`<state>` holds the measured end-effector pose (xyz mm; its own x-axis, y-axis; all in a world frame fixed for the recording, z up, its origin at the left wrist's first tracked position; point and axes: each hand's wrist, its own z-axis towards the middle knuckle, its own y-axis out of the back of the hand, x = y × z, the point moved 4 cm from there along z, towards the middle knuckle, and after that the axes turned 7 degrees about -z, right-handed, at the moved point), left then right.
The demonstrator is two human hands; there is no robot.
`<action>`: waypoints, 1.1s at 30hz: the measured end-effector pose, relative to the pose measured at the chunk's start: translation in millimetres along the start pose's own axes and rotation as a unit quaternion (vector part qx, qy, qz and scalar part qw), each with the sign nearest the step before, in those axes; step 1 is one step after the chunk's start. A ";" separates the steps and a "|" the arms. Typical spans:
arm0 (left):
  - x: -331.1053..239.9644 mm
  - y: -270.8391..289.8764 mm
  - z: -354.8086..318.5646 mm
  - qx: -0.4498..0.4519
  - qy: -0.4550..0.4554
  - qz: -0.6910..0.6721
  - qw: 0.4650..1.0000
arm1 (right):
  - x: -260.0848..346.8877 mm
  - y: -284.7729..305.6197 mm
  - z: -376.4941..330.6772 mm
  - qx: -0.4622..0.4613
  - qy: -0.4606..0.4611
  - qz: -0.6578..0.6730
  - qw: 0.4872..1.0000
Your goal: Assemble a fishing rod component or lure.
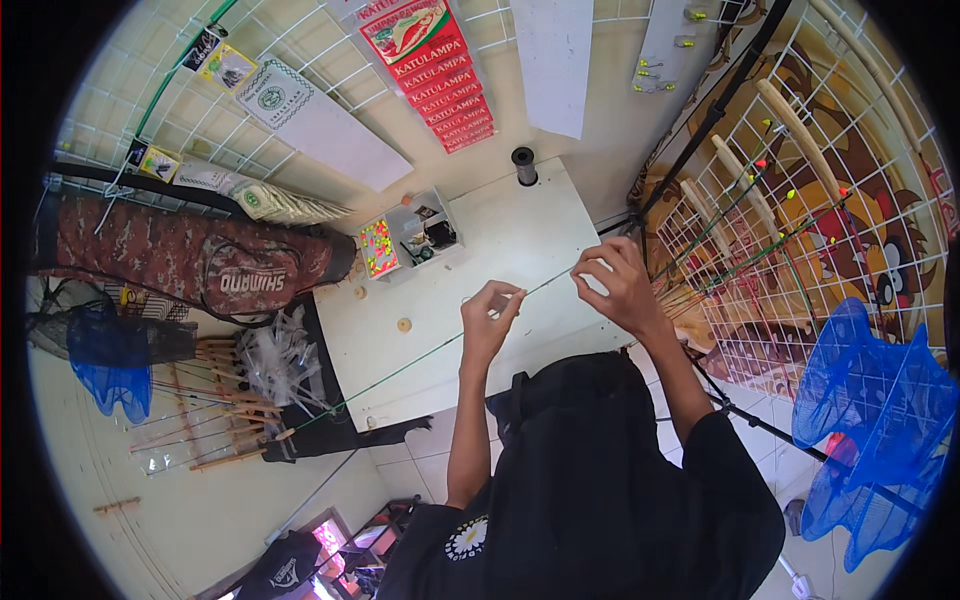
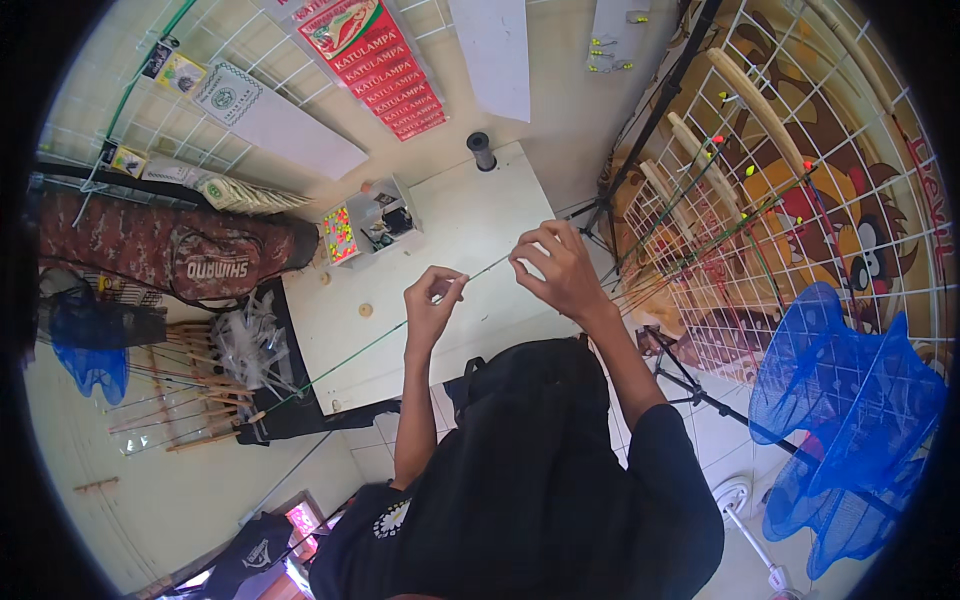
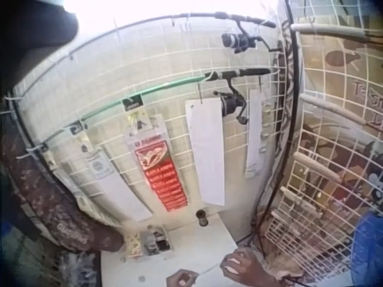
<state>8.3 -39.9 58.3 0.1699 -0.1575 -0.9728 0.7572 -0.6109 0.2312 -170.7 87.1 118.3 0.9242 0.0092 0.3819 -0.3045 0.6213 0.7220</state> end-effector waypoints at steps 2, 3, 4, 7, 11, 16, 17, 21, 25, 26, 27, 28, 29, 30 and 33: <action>4.9 7.7 -0.2 -0.014 0.000 -0.027 1.000 | 8.6 5.8 -4.3 -0.061 -0.017 -0.030 0.998; 7.6 11.3 -1.4 -0.016 0.000 -0.023 1.000 | 13.6 7.9 -8.7 -0.120 -0.034 -0.056 0.991; 6.5 14.1 -1.5 -0.017 0.014 -0.047 0.999 | 11.7 3.5 -20.4 -0.156 -0.069 -0.065 0.983; 0.1 22.4 0.0 -0.007 0.024 -0.082 0.996 | 3.4 -18.3 -43.9 -0.217 -0.245 0.056 0.943; 0.2 32.7 2.8 0.000 0.038 -0.143 0.989 | 9.4 -67.1 -49.5 -0.071 -0.393 0.352 0.846; -4.5 52.6 2.6 0.004 0.028 -0.140 0.990 | 34.3 -89.7 -13.4 -0.018 -0.393 0.545 0.740; -4.1 57.7 1.2 0.011 0.023 -0.128 0.991 | 35.9 -93.1 -9.2 -0.017 -0.391 0.547 0.741; -8.3 80.8 -1.8 0.013 0.006 -0.120 0.993 | 49.5 -93.3 13.1 -0.040 -0.341 0.540 0.768; -13.3 112.8 -3.2 0.019 0.011 -0.098 0.995 | 72.3 -89.8 25.8 -0.037 -0.368 0.553 0.747; -15.2 121.1 -4.1 0.011 0.007 -0.096 0.995 | 77.3 -88.1 29.7 -0.047 -0.369 0.547 0.749; -15.9 129.2 -4.9 0.012 0.003 -0.098 0.995 | 83.0 -86.8 33.0 -0.058 -0.371 0.542 0.752; -17.3 137.0 -5.4 0.017 -0.009 -0.066 0.998 | 87.7 -85.4 37.1 -0.066 -0.368 0.545 0.750; -19.0 144.5 -6.4 0.022 -0.022 -0.034 0.999 | 92.9 -84.3 40.6 -0.077 -0.363 0.547 0.751; -23.0 149.6 -6.5 0.024 -0.027 -0.012 0.999 | 97.1 -82.3 44.1 -0.087 -0.362 0.547 0.750; -21.8 166.1 -8.7 0.030 -0.013 -0.020 0.999 | 115.0 -82.7 51.3 -0.111 -0.356 0.551 0.746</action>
<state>135.8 -131.2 117.8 0.1233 -0.1510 -0.9808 0.7232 -0.6631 0.1930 -51.1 -3.4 132.1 -0.2411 0.2408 0.9402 -0.6701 0.6595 -0.3407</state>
